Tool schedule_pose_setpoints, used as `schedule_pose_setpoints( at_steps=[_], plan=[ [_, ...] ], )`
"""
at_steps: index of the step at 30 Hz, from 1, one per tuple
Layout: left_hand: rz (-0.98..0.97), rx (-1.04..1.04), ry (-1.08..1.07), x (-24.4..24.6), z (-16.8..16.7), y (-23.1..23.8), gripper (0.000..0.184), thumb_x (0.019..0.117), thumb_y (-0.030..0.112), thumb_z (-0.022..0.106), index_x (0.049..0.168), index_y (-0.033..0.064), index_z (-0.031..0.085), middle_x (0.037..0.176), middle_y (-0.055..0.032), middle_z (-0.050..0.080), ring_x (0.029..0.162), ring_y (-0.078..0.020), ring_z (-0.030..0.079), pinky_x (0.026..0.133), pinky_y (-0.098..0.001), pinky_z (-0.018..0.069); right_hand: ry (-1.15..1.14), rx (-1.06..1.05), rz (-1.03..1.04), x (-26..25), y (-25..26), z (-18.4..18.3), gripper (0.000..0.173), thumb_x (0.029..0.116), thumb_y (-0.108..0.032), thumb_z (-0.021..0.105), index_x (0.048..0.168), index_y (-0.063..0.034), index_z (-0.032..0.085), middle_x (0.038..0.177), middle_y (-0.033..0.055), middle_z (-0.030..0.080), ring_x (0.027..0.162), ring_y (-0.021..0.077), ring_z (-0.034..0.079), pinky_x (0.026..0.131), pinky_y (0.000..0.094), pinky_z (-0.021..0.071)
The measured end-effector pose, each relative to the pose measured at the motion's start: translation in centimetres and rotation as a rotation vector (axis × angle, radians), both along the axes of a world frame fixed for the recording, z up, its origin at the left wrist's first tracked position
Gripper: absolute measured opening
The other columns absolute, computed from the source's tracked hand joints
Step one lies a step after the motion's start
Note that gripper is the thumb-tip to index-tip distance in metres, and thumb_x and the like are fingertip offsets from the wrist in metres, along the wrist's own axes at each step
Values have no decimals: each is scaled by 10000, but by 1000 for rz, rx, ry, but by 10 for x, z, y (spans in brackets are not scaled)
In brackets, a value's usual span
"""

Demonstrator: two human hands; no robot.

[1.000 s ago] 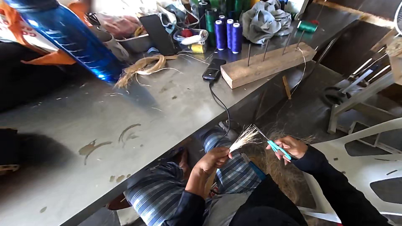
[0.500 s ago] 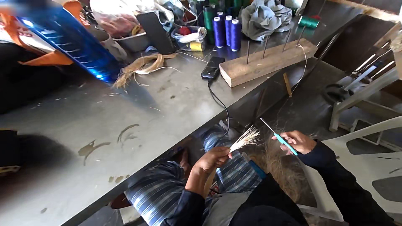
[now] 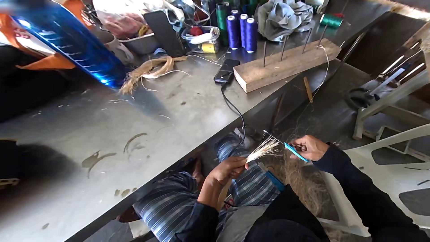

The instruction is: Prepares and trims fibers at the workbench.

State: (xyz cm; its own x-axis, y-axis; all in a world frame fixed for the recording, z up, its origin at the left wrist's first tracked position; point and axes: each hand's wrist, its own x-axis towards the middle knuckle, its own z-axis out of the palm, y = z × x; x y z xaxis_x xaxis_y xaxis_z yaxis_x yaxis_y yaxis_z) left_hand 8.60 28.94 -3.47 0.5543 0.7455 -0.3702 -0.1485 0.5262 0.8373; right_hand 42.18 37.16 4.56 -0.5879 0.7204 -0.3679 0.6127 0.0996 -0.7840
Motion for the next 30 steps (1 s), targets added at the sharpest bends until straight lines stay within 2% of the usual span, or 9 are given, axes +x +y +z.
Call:
schedule_pose_setpoints(
  at_steps=[4, 8, 10, 12, 14, 17, 20, 24, 30],
  plan=[
    [5, 1, 40, 1, 4, -1, 282, 1050, 191, 412, 864, 174, 623, 514, 158, 354, 405, 58, 284, 394, -127, 249, 49, -23, -146, 1, -5, -4, 262, 989, -149, 675, 1196, 11, 680, 816, 31, 674, 580, 32, 590, 535, 196, 516],
    [47, -26, 0, 1, 3, -2, 296, 1050, 184, 393, 863, 168, 621, 502, 159, 355, 394, 61, 291, 386, -122, 258, 94, -77, -187, 21, -13, -15, 373, 957, -169, 699, 1271, 22, 635, 874, 55, 674, 647, 86, 636, 607, 257, 570],
    [56, -34, -41, 0, 1, -2, 287, 1046, 195, 388, 860, 185, 607, 505, 163, 358, 394, 65, 301, 387, -114, 267, 181, -143, -111, 38, -21, -24, 505, 898, -325, 687, 1274, 2, 609, 854, -4, 666, 655, 75, 646, 626, 263, 583],
    [73, -41, -64, 0, 1, -2, 275, 1038, 203, 401, 859, 191, 609, 507, 164, 362, 397, 66, 310, 388, -110, 274, 275, -242, -64, 51, -33, -37, 654, 808, -547, 733, 1224, -54, 629, 797, -68, 666, 625, 54, 648, 589, 245, 580],
    [83, -53, -79, 0, 2, -2, 274, 1040, 197, 396, 864, 187, 605, 512, 162, 368, 401, 65, 320, 394, -107, 287, 331, -358, -2, 58, -45, -49, 717, 756, -659, 772, 1182, -96, 651, 756, -84, 681, 590, 53, 652, 556, 242, 577],
    [100, -61, -107, 2, 2, -1, 281, 1045, 192, 398, 863, 184, 612, 513, 159, 372, 403, 65, 329, 396, -106, 296, 375, -498, 64, 61, -57, -69, 685, 784, -653, 770, 1179, -105, 654, 751, -60, 698, 585, 81, 672, 560, 265, 595],
    [112, -66, -105, 3, 3, -1, 295, 1056, 189, 381, 871, 179, 611, 515, 157, 368, 404, 63, 322, 397, -109, 291, 404, -539, 58, 47, -67, -83, 731, 798, -661, 738, 1236, -84, 637, 810, -33, 718, 633, 102, 689, 604, 287, 605],
    [105, -64, -102, 4, 3, -1, 290, 1060, 194, 384, 873, 185, 606, 516, 159, 367, 406, 63, 320, 400, -109, 289, 656, -567, -36, 17, -75, -106, 774, 801, -700, 730, 1265, -87, 635, 839, -9, 749, 650, 140, 717, 619, 328, 629],
    [106, -64, -100, 4, 2, -1, 277, 1048, 192, 403, 871, 188, 616, 516, 158, 364, 405, 63, 318, 399, -110, 284, 806, -582, -62, -4, -72, -118, 682, 849, -578, 761, 1266, -51, 641, 815, 2, 742, 617, 153, 707, 620, 357, 640]
  ],
)
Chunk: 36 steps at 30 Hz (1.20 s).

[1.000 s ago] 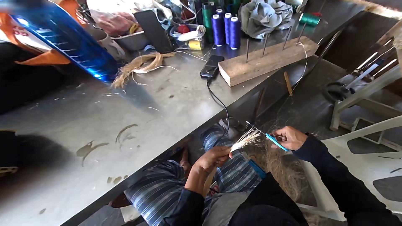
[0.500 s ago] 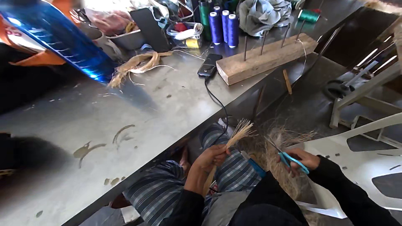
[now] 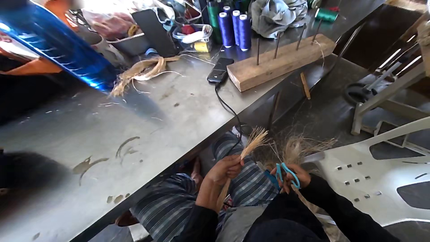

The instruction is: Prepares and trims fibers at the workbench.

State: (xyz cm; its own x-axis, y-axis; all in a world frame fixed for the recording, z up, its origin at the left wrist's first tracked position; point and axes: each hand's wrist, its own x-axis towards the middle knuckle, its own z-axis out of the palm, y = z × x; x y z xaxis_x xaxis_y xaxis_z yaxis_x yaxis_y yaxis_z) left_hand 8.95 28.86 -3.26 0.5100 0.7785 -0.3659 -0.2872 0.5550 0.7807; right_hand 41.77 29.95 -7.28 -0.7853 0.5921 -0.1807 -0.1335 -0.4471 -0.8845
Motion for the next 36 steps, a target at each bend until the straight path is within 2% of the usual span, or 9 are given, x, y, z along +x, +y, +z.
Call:
schedule_pose_setpoints(
  at_steps=[4, 8, 15, 18, 21, 23, 26, 31, 36],
  plan=[
    [1, -2, 19, 2, 2, 0, 291, 1055, 192, 382, 870, 189, 606, 517, 161, 359, 405, 64, 309, 397, -109, 277, -93, -4, -119, -5, -3, 19, 512, 855, -426, 797, 1176, -44, 680, 718, -30, 717, 543, 119, 673, 555, 322, 620],
    [0, -3, 14, 2, 2, 0, 263, 1055, 204, 403, 885, 191, 603, 527, 164, 373, 408, 70, 316, 397, -104, 282, -290, -40, -305, -9, -4, 37, 217, 951, -116, 599, 1127, 0, 650, 623, -49, 650, 481, 73, 617, 476, 249, 560],
    [28, 7, 41, 4, 4, -3, 269, 1065, 181, 377, 912, 160, 598, 542, 149, 383, 414, 55, 320, 403, -113, 288, -726, 215, -404, -1, 10, 44, 373, 1028, -59, 570, 1385, 48, 545, 954, 114, 694, 668, 119, 659, 599, 283, 572],
    [120, 59, 150, 12, 17, -11, 267, 1086, 153, 374, 960, 107, 604, 559, 131, 389, 433, 37, 331, 421, -128, 296, -945, 565, -382, 0, 22, 65, 454, 1024, -98, 594, 1446, 53, 521, 1073, 228, 712, 831, 278, 704, 781, 436, 584],
    [272, 210, 231, 17, 37, -30, 269, 1071, 134, 390, 955, 98, 630, 562, 140, 405, 448, 38, 351, 438, -135, 318, -929, 875, -501, -12, 32, 103, 556, 943, -55, 651, 1465, 53, 495, 939, 229, 718, 735, 346, 692, 697, 527, 572],
    [421, 357, 188, 16, 49, -48, 270, 1039, 150, 409, 929, 146, 656, 559, 168, 424, 454, 57, 366, 442, -129, 326, -809, 963, -593, -33, 37, 133, 453, 915, -79, 691, 1331, 52, 570, 863, 160, 721, 653, 244, 679, 595, 423, 570],
    [645, 507, 61, 6, 69, -69, 236, 1049, 214, 485, 941, 199, 693, 574, 180, 453, 462, 75, 383, 443, -114, 336, -623, 1178, -534, -76, 53, 167, 313, 924, -102, 677, 1211, 23, 682, 892, 125, 750, 673, 173, 698, 611, 343, 583],
    [1009, 599, 11, -8, 94, -87, 273, 1064, 146, 439, 954, 142, 690, 555, 155, 436, 452, 51, 393, 449, -125, 359, -633, 1381, -235, -197, 92, 197, 256, 965, -57, 655, 1201, 22, 716, 993, 233, 740, 879, 408, 726, 817, 603, 566],
    [1207, 608, 38, -23, 90, -88, 277, 1079, 116, 394, 991, 66, 652, 564, 123, 399, 445, 36, 366, 434, -129, 337, -898, 1269, 85, -310, 116, 201, 271, 1024, -112, 587, 1242, 23, 675, 1200, 308, 668, 1167, 502, 621, 976, 673, 473]
  ],
)
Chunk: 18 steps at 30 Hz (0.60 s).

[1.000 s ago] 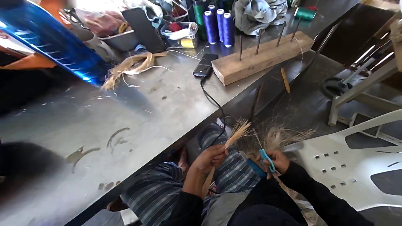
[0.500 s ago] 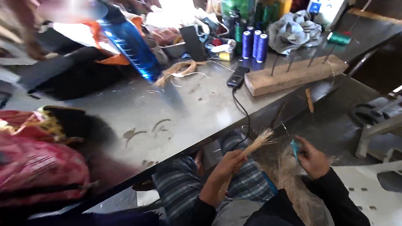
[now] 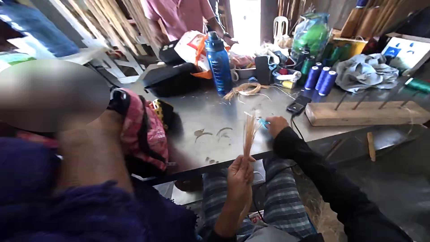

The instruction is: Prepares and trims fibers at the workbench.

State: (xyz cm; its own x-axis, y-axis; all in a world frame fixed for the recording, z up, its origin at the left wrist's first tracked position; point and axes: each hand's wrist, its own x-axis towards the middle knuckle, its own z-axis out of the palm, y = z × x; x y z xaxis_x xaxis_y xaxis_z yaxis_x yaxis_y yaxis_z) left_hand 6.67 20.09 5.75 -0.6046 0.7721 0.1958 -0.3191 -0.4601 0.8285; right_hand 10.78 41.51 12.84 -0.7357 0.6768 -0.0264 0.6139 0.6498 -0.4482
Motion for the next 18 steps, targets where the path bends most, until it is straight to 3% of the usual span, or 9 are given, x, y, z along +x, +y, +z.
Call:
schedule_pose_setpoints(
  at_steps=[3, 6, 8, 10, 11, 13, 14, 16, 18],
  plan=[
    [60, -30, -8, -4, 3, -3, 277, 1074, 97, 393, 979, 51, 649, 561, 116, 394, 444, 27, 360, 435, -136, 337, -70, 51, -28, -34, 9, -12, 281, 1010, -104, 606, 1256, 8, 682, 1331, 308, 594, 1198, 482, 603, 978, 641, 487],
    [120, -83, -14, -4, 14, -7, 301, 1077, 69, 355, 959, 54, 632, 549, 118, 387, 438, 27, 346, 433, -135, 326, -151, 77, -68, -48, 11, -11, 285, 982, -38, 605, 1248, 42, 669, 1531, 318, 406, 1223, 495, 584, 975, 624, 503],
    [145, -104, -16, -6, 18, -8, 298, 1078, 66, 346, 965, 53, 621, 552, 116, 379, 440, 25, 339, 434, -135, 319, -77, 78, -110, -44, 8, -4, 354, 1006, -81, 595, 1337, 40, 621, 1572, 301, 353, 1295, 502, 526, 1017, 625, 479],
    [167, -94, -20, -9, 14, -7, 304, 1080, 86, 353, 960, 55, 631, 552, 115, 374, 440, 24, 346, 432, -137, 333, 187, 82, -23, -25, -3, 0, 448, 1049, -220, 573, 1419, 33, 573, 1522, 309, 429, 1325, 485, 507, 1066, 607, 446],
    [174, -92, -23, -10, 13, -7, 310, 1084, 98, 354, 955, 57, 632, 551, 116, 375, 439, 25, 347, 430, -136, 332, 376, 33, 58, -13, -14, -3, 471, 1045, -272, 587, 1403, 35, 590, 1433, 294, 526, 1256, 441, 569, 1038, 571, 476],
    [168, -104, -25, -7, 15, -8, 321, 1091, 97, 344, 945, 65, 628, 546, 123, 379, 439, 30, 345, 432, -134, 325, 636, -282, 234, 9, -46, -12, 481, 1027, -311, 544, 1359, 31, 607, 1247, 211, 660, 1085, 281, 653, 928, 457, 534],
    [156, -110, -23, -5, 17, -8, 327, 1093, 96, 344, 938, 74, 631, 544, 129, 379, 441, 32, 344, 435, -134, 322, 664, -494, 307, 17, -63, -17, 518, 998, -338, 535, 1359, 30, 590, 1224, 163, 680, 1079, 211, 666, 934, 406, 552],
    [119, -119, -9, 1, 18, -9, 319, 1086, 90, 362, 908, 97, 627, 552, 130, 401, 453, 31, 362, 447, -135, 337, 689, -821, 388, 23, -90, -27, 564, 915, -351, 634, 1316, 43, 582, 1135, 91, 702, 1022, 120, 676, 923, 318, 564],
    [56, -150, 14, 8, 17, -11, 299, 1074, 82, 388, 880, 117, 613, 572, 124, 428, 478, 30, 375, 467, -141, 343, 685, -910, 424, 25, -102, -33, 634, 874, -390, 708, 1319, 48, 595, 1091, 64, 734, 987, 83, 686, 897, 280, 558]
  ],
)
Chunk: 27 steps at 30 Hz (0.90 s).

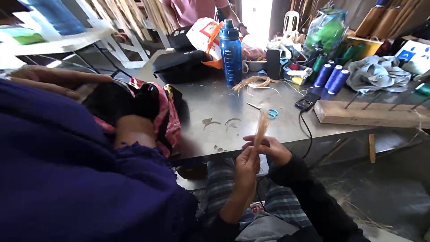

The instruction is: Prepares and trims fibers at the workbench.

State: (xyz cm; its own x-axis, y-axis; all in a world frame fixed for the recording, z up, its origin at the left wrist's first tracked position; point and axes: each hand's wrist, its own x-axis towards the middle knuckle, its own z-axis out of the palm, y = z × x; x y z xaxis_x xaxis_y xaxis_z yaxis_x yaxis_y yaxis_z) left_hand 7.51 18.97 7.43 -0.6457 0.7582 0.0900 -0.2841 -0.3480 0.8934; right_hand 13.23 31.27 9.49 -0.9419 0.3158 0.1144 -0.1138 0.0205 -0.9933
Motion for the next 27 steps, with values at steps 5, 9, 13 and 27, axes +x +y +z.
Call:
schedule_pose_setpoints(
  at_steps=[5, 9, 13, 27],
  plan=[
    [-225, -129, 35, 7, -1, -3, 305, 1083, 121, 405, 879, 102, 631, 590, 114, 449, 487, 19, 394, 467, -147, 357, 30, 33, -77, 10, -12, 2, 377, 1071, -161, 417, 1011, 27, 738, 1001, 56, 766, 984, 80, 697, 938, 299, 550],
    [-284, -259, 290, -3, 11, -12, 239, 1056, 172, 543, 1198, 36, 679, 979, 4, 711, 863, -42, 662, 806, -232, 565, 13, -162, -247, 26, -14, -3, 547, 1120, -305, 282, 960, -26, 724, 928, 56, 774, 891, 130, 732, 805, 313, 607],
    [54, -447, 803, -14, 22, -62, 617, 948, 305, 705, 1489, 78, 515, 1437, -124, 590, 1276, -231, 599, 1037, -473, 511, 262, -466, -300, 45, 13, -4, 649, 1126, -424, 212, 709, -159, 632, 655, 9, 695, 754, 204, 748, 933, 495, 612],
    [-402, 177, -679, 48, -92, -74, 1121, 714, 817, 675, 1474, 17, 473, 1445, -160, 582, 1343, -312, 564, 1113, -472, 465, 499, -515, -181, 108, 37, 12, 647, 1117, -434, 226, 688, -162, 628, 524, -82, 532, 448, 33, 507, 451, 194, 441]
  ],
)
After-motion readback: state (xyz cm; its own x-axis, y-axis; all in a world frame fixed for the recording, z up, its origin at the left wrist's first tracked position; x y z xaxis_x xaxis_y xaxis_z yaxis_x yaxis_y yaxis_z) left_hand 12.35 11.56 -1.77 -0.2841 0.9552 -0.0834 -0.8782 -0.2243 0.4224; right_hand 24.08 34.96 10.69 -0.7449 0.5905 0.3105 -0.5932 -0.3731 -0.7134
